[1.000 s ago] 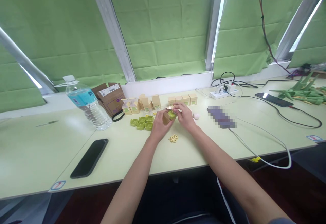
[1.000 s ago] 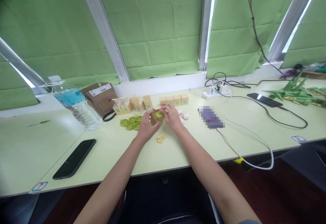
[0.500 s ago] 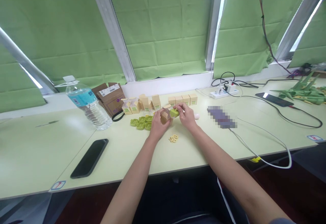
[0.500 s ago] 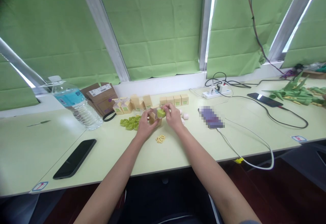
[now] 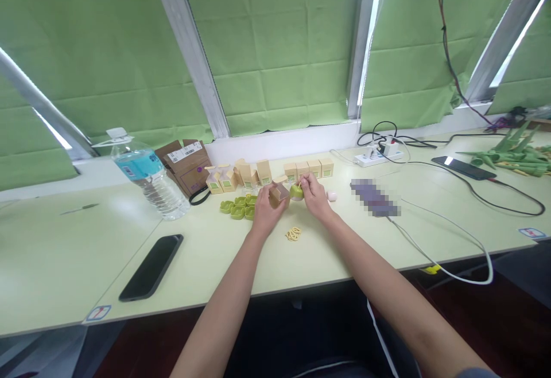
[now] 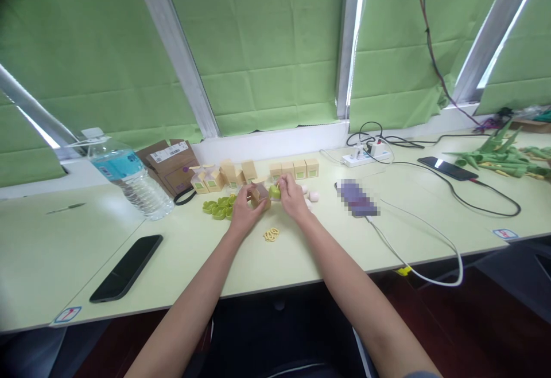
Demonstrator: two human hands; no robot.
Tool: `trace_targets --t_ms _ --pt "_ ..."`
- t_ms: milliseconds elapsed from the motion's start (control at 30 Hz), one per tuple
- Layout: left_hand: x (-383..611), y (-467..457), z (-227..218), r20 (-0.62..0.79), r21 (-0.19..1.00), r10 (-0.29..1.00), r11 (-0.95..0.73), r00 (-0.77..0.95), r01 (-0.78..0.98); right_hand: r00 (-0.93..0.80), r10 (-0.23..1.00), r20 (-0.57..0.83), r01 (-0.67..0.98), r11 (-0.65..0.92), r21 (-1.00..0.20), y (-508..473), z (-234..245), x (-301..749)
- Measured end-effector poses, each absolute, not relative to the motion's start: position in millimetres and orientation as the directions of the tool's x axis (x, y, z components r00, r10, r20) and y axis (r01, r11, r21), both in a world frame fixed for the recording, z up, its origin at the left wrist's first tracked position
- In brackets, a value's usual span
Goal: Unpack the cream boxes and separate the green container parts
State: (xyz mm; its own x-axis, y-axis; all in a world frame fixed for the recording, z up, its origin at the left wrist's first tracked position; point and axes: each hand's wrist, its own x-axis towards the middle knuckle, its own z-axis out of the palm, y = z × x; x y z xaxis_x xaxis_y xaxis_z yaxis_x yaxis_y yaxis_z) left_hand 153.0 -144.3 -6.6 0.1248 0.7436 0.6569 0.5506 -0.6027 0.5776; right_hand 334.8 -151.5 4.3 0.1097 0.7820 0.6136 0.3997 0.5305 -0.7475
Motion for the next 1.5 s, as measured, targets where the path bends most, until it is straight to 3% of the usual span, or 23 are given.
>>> trace_targets --t_ms 233,467,833,1033,1500 --pt "152 -144 -7 0.673 0.574 0.730 -0.617 0.119 0.539 0.051 0.808 0.586 0.346 0.536 -0.770 -155 7 335" --pt "152 -147 -5 0.655 0.580 0.746 -0.598 0.119 0.552 -0.049 0.824 0.565 0.396 0.535 -0.746 -156 7 335" --pt "153 -148 -2 0.689 0.549 0.714 -0.629 0.127 0.551 -0.312 0.808 0.499 0.388 0.588 -0.709 -162 11 331" --pt "153 -148 -2 0.732 0.455 0.653 -0.682 0.196 0.572 -0.406 0.803 0.436 0.460 0.592 -0.662 -159 5 330" --pt "155 -147 -7 0.755 0.304 0.547 -0.781 0.362 0.546 -0.423 0.831 0.361 0.533 0.550 -0.642 -156 -3 328"
